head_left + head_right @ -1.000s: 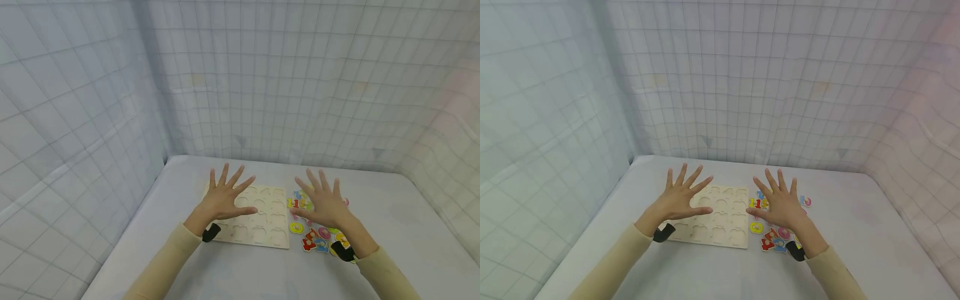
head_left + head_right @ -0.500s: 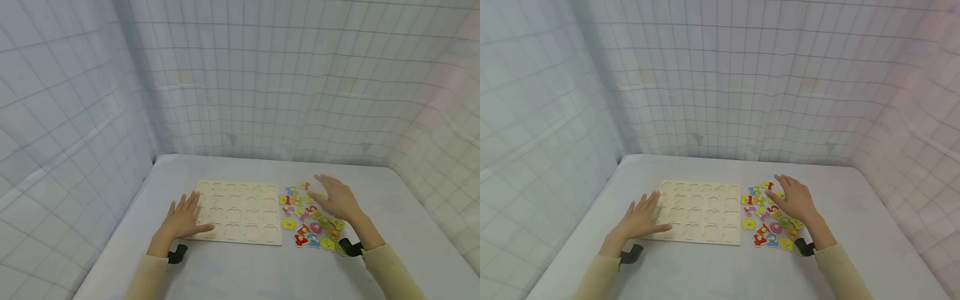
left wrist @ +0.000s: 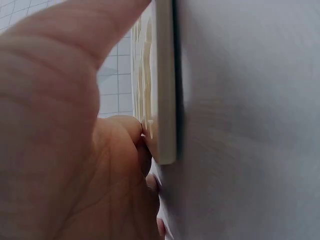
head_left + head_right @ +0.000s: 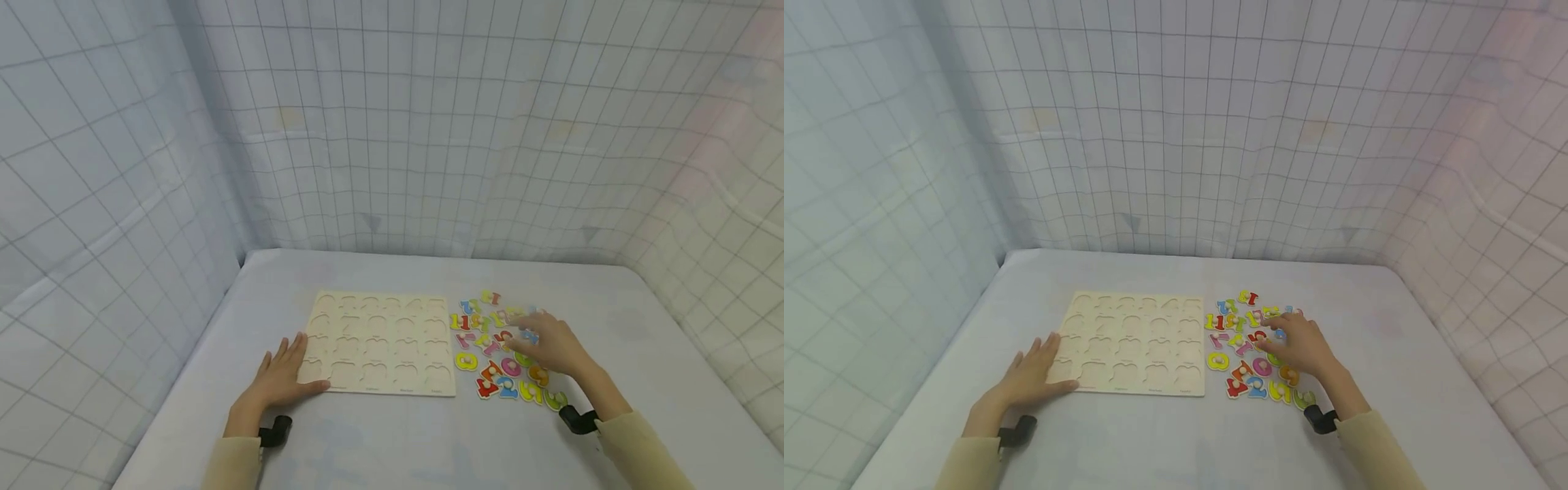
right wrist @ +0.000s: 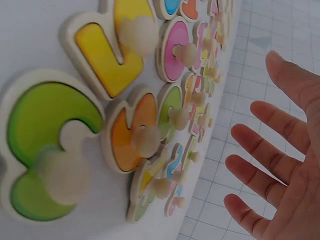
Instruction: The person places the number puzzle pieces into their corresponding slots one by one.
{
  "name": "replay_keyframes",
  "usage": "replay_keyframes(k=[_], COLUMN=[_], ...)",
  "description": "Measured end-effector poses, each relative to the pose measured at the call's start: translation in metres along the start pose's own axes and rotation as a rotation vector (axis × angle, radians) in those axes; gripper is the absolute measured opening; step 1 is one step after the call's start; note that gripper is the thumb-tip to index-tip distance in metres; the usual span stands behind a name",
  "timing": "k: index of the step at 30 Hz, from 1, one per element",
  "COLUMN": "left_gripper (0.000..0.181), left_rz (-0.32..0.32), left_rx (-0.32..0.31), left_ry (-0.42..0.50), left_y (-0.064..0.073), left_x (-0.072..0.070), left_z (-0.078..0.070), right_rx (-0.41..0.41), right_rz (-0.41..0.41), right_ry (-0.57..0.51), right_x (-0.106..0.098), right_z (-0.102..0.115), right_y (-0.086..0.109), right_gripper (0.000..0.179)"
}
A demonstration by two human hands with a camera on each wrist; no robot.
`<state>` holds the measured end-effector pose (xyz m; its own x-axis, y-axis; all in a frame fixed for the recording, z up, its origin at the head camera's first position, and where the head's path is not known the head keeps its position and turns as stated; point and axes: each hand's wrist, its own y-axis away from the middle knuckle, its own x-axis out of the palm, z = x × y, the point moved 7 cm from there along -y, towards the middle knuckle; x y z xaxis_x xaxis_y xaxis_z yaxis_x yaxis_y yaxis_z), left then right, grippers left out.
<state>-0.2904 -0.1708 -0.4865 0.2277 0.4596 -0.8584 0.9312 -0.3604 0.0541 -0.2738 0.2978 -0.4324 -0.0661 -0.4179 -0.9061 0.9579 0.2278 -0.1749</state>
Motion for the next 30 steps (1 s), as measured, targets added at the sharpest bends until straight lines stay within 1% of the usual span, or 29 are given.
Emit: replay_keyframes(k=[6, 10, 12, 15, 20, 23, 27, 30], left_gripper=[0.113, 0.113, 0.113, 0.112, 0.113, 0.113, 0.113, 0.113], left_rz=[-0.001, 0.012, 0.009, -0.008, -0.021, -0.025, -0.024, -0.033], left_rx=[-0.011, -0.026, -0.021, -0.009, -0.008, -0.004, -0.003, -0.003], left_ry=[0.014, -0.009, -0.003, 0.009, 0.005, 0.005, -0.006, -0.001], left_y=[0.0, 0.0, 0.0, 0.001, -0.002, -0.003, -0.002, 0.0], left_x=[0.001, 0.004, 0.004, 0.004, 0.008, 0.008, 0.009, 0.009], left_z=[0.001, 0.005, 0.006, 0.007, 0.013, 0.014, 0.013, 0.012], right_rx=[-0.014, -0.029, -0.031, -0.037, -0.112, -0.152, -0.172, -0.171], right_rz=[0.125, 0.156, 0.157, 0.141, 0.092, 0.079, 0.069, 0.045], right_ry=[-0.025, -0.036, -0.042, -0.051, -0.087, -0.091, -0.109, -0.143], right_x=[0.019, 0.026, 0.028, 0.03, 0.03, 0.028, 0.02, 0.017], right_z=[-0.006, -0.004, -0.003, -0.003, -0.004, -0.002, 0.006, 0.016], right_y=[0.011, 0.016, 0.017, 0.018, 0.017, 0.017, 0.014, 0.005], right_gripper=[0.027, 0.014, 0.01, 0.009, 0.006, 0.005, 0.005, 0.005])
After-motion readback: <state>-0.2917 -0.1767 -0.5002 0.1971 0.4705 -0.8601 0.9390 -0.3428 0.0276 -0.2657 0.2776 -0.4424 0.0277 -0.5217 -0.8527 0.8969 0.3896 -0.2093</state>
